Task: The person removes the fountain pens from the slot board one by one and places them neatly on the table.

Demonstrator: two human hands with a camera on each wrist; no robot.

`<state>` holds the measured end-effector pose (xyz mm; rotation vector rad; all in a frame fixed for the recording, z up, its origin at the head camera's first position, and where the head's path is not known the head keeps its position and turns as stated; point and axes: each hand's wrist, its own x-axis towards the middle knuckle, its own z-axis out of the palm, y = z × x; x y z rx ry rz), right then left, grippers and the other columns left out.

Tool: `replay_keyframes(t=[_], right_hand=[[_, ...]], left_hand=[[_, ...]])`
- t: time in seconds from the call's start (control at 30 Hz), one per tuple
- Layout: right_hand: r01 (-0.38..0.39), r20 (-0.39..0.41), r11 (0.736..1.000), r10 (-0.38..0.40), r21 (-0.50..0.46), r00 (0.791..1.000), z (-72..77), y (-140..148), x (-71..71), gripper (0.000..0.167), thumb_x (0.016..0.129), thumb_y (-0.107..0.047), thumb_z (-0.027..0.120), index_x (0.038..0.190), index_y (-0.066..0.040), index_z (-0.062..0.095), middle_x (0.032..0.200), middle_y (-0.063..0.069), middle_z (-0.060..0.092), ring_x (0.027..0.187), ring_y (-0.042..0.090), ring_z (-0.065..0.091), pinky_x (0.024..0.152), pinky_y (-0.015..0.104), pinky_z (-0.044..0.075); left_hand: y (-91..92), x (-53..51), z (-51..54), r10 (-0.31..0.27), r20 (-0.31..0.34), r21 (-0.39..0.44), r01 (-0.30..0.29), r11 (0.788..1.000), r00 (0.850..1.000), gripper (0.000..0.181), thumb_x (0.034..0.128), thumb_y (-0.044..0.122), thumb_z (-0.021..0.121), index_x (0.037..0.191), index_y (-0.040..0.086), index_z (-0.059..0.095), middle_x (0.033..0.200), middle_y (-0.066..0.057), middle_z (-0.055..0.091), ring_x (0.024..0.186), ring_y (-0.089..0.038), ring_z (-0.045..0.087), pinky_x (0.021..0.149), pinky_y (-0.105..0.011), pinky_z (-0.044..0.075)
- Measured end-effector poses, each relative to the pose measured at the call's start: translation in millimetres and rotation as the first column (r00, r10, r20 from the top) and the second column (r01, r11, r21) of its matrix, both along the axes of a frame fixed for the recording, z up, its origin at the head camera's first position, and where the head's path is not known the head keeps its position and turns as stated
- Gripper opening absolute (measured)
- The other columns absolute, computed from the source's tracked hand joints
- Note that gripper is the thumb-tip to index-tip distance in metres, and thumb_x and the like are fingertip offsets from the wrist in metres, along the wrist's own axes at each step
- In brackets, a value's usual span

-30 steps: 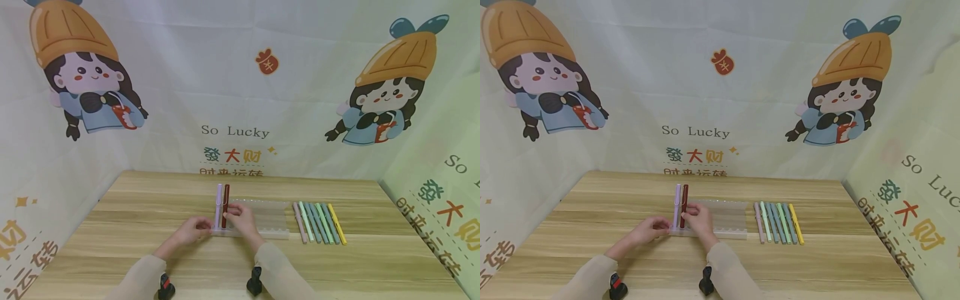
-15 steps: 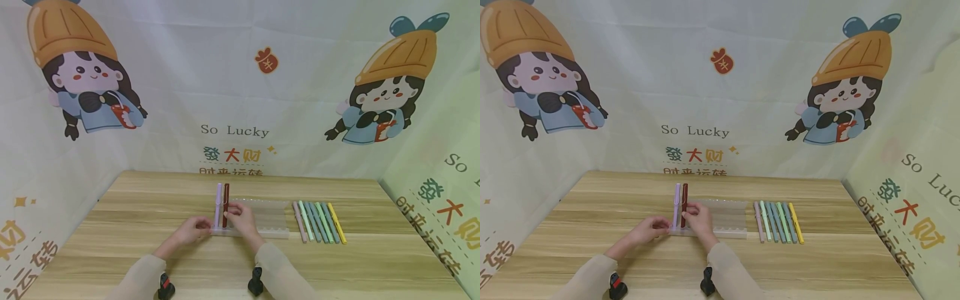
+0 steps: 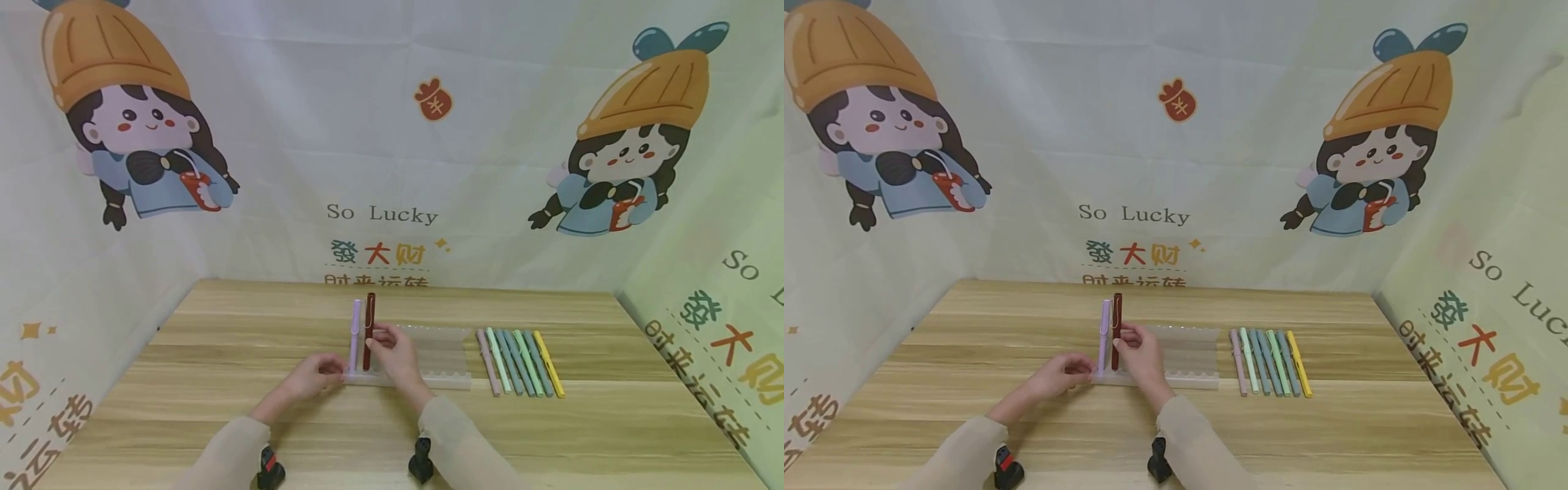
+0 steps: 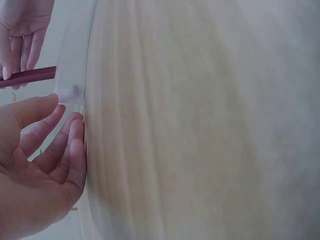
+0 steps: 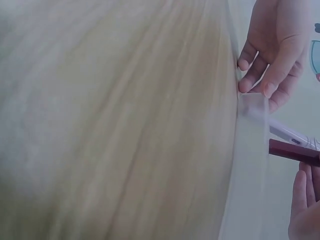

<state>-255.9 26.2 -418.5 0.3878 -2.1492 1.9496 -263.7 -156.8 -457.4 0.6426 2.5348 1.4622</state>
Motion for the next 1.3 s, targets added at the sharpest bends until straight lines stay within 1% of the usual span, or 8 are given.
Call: replay_keyframes(t=[0.17, 0.3, 0.4, 0.47, 0.53, 0.73, 0.97, 1.3], right_hand=[[0.020, 0.003, 1.000, -0.020, -0.019, 1.000, -0.6, 3.8, -4.3, 0.025, 0.077, 0.011, 0.057, 0.102, 0.014, 0.053, 0.090, 0.027, 0.059, 0.084, 0.036, 0.057, 0.076, 0.035, 0.047], [0.026, 0.009, 1.000, -0.026, -0.014, 1.000, -11.3, 10.1, -14.8, 0.026, 0.077, 0.007, 0.060, 0.103, 0.010, 0.055, 0.088, 0.021, 0.061, 0.082, 0.030, 0.058, 0.074, 0.031, 0.048], [0.035, 0.007, 0.999, -0.035, 0.007, 0.999, -19.4, 15.4, -22.5, 0.027, 0.078, 0.003, 0.062, 0.104, 0.007, 0.056, 0.087, 0.018, 0.062, 0.082, 0.027, 0.058, 0.073, 0.030, 0.048], [0.039, -0.008, 0.999, -0.038, 0.019, 0.999, -20.6, 19.0, -24.2, 0.027, 0.079, 0.002, 0.062, 0.104, 0.007, 0.057, 0.087, 0.018, 0.062, 0.081, 0.027, 0.058, 0.073, 0.031, 0.048], [0.041, -0.023, 0.999, -0.040, 0.032, 0.999, -20.3, 23.2, -24.2, 0.027, 0.079, 0.001, 0.062, 0.104, 0.007, 0.057, 0.086, 0.019, 0.062, 0.081, 0.028, 0.058, 0.073, 0.032, 0.048], [0.046, -0.025, 0.997, -0.045, 0.068, 0.999, -17.1, 37.7, -22.2, 0.025, 0.079, -0.001, 0.062, 0.103, 0.006, 0.057, 0.085, 0.016, 0.062, 0.080, 0.024, 0.059, 0.072, 0.029, 0.047], [0.053, -0.035, 0.995, -0.050, 0.085, 0.998, -19.8, 53.5, -22.2, 0.027, 0.079, 0.000, 0.063, 0.104, 0.007, 0.057, 0.086, 0.017, 0.062, 0.081, 0.027, 0.058, 0.074, 0.031, 0.047], [0.069, -0.043, 0.990, -0.064, 0.124, 0.997, -20.9, 74.8, -17.2, 0.026, 0.078, 0.001, 0.063, 0.103, 0.006, 0.057, 0.085, 0.017, 0.062, 0.081, 0.027, 0.058, 0.074, 0.032, 0.048]], left_hand=[[0.0, 0.0, 0.0, 0.005, 0.007, -0.007, -0.005, 1.000, 1.000, 0.017, 0.0799, 0.003, 0.060, 0.094, -0.006, 0.058, 0.082, -0.008, 0.059, 0.074, -0.020, 0.054, 0.057, -0.031, 0.046], [0.0, -0.5, -0.6, 0.013, 0.024, -0.015, -0.012, 1.000, 1.000, 0.017, 0.0798, 0.003, 0.059, 0.094, -0.005, 0.058, 0.082, -0.007, 0.059, 0.074, -0.020, 0.053, 0.058, -0.031, 0.046], [-0.1, -0.4, -0.5, 0.017, 0.025, -0.016, -0.017, 1.000, 1.000, 0.016, 0.0800, 0.003, 0.059, 0.094, -0.005, 0.058, 0.082, -0.006, 0.059, 0.073, -0.020, 0.053, 0.058, -0.031, 0.046], [-0.2, -0.2, -0.3, 0.016, 0.019, -0.015, -0.016, 1.000, 1.000, 0.016, 0.0801, 0.003, 0.059, 0.094, -0.005, 0.059, 0.082, -0.007, 0.059, 0.073, -0.019, 0.053, 0.057, -0.030, 0.046], [-0.3, 0.3, 0.2, 0.011, 0.013, -0.012, -0.011, 1.000, 1.000, 0.016, 0.0802, 0.004, 0.060, 0.094, -0.005, 0.058, 0.082, -0.007, 0.059, 0.073, -0.019, 0.053, 0.056, -0.030, 0.046], [-0.4, 1.1, 1.3, -0.004, 0.003, 0.002, 0.004, 1.000, 1.000, 0.016, 0.0801, 0.004, 0.060, 0.093, -0.006, 0.058, 0.081, -0.008, 0.059, 0.073, -0.021, 0.053, 0.056, -0.031, 0.045], [-0.8, 0.6, 0.1, -0.005, 0.004, -0.001, 0.005, 1.000, 1.000, 0.017, 0.0801, 0.004, 0.060, 0.093, -0.006, 0.058, 0.082, -0.007, 0.059, 0.073, -0.020, 0.053, 0.056, -0.030, 0.045], [-1.0, 0.0, -1.9, -0.007, -0.010, -0.010, 0.007, 1.000, 1.000, 0.016, 0.0806, 0.006, 0.061, 0.092, -0.005, 0.059, 0.082, -0.008, 0.059, 0.073, -0.020, 0.054, 0.056, -0.031, 0.045]])
